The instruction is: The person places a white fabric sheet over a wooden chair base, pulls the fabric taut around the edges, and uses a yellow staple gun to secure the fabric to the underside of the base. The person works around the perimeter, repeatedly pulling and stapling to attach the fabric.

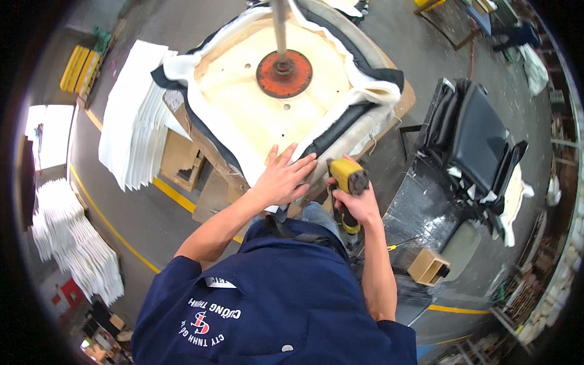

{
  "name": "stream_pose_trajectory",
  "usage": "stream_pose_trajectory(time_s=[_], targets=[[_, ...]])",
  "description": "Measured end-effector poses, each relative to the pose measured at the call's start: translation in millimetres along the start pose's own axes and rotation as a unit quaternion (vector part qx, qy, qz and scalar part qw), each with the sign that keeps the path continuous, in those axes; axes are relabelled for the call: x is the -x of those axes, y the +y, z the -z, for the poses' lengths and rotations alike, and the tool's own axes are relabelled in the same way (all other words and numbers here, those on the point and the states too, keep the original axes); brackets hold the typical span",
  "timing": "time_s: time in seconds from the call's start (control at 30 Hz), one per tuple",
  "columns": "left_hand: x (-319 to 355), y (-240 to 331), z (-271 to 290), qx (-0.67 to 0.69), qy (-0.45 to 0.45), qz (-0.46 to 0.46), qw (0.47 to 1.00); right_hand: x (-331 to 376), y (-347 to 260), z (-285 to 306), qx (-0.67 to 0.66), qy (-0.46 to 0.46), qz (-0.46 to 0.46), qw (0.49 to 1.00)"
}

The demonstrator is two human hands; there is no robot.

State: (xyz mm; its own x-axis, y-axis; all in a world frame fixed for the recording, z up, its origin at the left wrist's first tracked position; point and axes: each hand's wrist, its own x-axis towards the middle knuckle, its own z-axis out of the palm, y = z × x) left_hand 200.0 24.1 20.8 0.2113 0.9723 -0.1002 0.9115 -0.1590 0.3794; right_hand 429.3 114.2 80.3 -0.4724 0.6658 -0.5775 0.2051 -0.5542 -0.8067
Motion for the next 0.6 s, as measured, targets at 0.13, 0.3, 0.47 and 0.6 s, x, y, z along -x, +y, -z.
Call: stream_pose_trajectory(time_s=[0.13, 0.3, 0.47, 0.6], targets=[[-9.7, 18.3, 4.0, -0.016, -0.03, 0.008, 0.999, 62.1, 36.1, 27.8, 0.042, 0.069, 0.033, 0.996], [-12.2, 39.4, -0.5, -0.016, -0.025, 0.01, 1.0, 114.7, 85.3, 56.6, 0.022, 0.179, 0.014, 0.984], [-30.1, 55.1, -2.3, -0.025, -0.04, 0.039, 0.998, 151.8, 139.2, 80.9, -0.015, 0.22, -0.024, 0.975], [-42.0, 58.7, -2.5, -0.047, -0.056, 0.056, 0.996, 168.7, 154.7, 83.9, -0.048, 0.252, -0.06, 0.965]])
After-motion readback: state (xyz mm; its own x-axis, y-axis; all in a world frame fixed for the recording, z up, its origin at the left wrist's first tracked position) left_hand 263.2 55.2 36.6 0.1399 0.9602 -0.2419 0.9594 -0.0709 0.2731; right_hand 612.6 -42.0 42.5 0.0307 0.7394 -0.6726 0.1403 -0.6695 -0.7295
